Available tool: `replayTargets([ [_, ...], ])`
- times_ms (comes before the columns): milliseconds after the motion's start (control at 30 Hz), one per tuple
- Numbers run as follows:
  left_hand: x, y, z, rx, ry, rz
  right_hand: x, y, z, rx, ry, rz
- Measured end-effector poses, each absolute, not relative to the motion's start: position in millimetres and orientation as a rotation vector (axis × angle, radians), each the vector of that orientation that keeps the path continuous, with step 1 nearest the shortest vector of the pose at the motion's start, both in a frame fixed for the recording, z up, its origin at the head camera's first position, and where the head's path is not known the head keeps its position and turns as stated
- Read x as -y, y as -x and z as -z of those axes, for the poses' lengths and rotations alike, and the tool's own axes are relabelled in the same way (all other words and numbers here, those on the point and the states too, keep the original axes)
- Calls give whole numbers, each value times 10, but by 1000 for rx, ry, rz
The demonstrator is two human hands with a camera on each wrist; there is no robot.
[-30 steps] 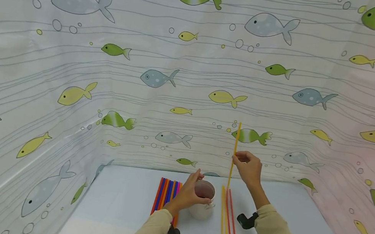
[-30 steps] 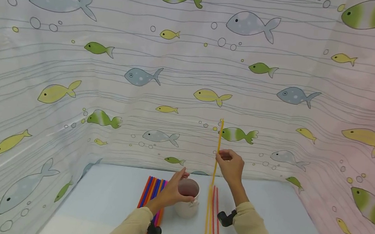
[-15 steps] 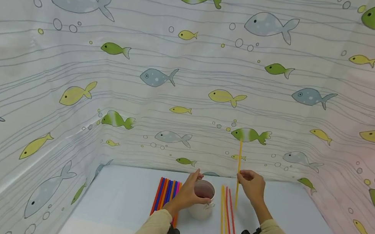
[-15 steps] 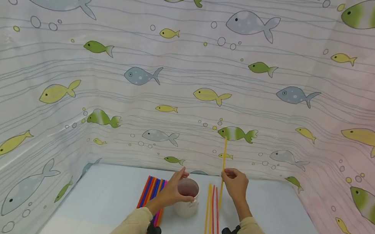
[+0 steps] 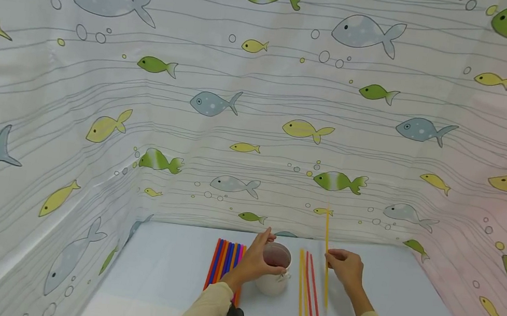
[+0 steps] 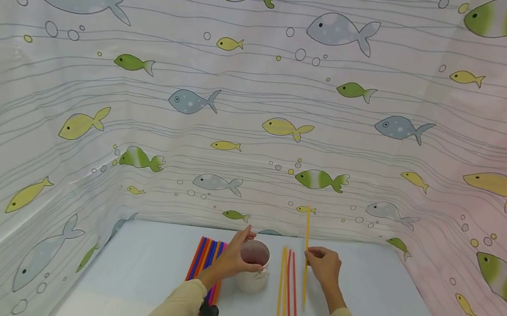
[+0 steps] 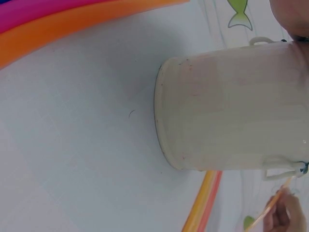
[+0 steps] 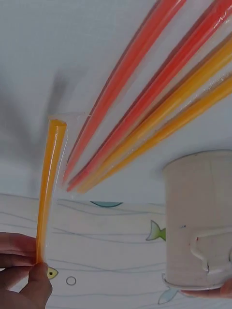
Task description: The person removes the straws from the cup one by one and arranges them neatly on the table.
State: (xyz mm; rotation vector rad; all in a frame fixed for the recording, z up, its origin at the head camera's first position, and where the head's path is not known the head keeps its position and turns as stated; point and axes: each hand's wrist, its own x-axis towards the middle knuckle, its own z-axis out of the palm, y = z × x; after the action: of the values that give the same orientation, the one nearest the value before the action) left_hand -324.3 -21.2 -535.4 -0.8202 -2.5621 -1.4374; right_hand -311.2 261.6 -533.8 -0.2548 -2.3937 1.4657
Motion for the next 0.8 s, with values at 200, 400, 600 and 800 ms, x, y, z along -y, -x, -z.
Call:
replayTargets([
  [200,206,3240,5347,2574,808,1440,-2672,3081,5482,2448,287,-1492],
  [400,206,3254,5352,2560,810,1440,-2685,3040,5578,2525,334,-1526],
  [600,208,3255,5356,2566,803,1426,-2666,2986,5665,2532,331,-1569],
  [800,202,3234,5340,2567,805,1422,-2636,2938,5723,2527,352,-1577],
])
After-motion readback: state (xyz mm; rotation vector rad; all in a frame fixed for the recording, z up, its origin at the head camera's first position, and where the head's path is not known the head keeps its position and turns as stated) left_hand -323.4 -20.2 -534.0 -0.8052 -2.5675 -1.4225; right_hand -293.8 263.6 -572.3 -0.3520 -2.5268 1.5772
